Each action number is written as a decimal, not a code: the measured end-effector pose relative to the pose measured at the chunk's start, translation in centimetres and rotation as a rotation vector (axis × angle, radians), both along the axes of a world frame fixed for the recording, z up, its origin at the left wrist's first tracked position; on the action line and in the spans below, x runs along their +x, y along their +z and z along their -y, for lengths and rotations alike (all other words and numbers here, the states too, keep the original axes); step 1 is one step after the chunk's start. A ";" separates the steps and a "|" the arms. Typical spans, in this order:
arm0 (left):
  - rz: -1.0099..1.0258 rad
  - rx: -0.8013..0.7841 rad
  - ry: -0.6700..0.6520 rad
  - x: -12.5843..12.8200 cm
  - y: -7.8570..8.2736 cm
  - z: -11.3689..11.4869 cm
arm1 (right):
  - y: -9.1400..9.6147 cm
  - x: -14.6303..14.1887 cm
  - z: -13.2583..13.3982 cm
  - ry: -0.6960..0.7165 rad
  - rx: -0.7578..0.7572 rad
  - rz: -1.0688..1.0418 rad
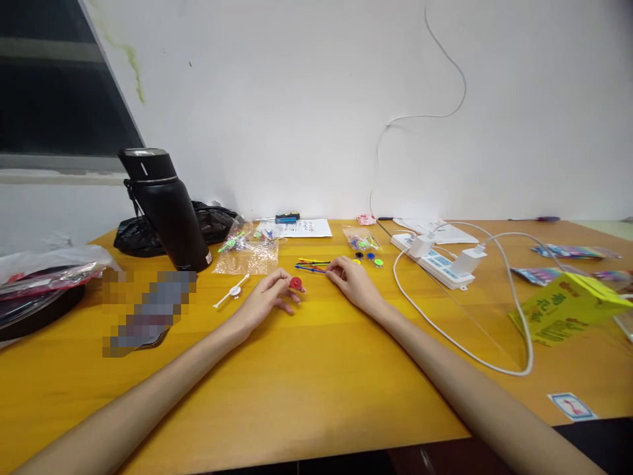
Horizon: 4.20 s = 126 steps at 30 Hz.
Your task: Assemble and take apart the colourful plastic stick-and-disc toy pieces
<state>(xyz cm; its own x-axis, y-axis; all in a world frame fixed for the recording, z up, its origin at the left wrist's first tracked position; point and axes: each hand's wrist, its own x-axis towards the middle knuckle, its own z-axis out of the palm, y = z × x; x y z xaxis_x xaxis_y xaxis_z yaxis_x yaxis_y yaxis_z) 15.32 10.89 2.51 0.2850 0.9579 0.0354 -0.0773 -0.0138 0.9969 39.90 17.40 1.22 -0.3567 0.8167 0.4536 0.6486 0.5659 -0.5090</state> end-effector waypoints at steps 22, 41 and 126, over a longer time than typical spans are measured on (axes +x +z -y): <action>-0.037 0.028 -0.035 0.1 0.2 0.2 | 0.2 0.0 0.3 -0.122 0.060 0.129; -0.008 -0.154 -0.163 -0.6 0.3 -0.3 | -0.4 1.2 -0.7 -0.123 0.084 0.236; -0.168 0.420 0.153 0.0 0.7 0.9 | 2.5 -3.2 4.5 0.211 0.049 -0.215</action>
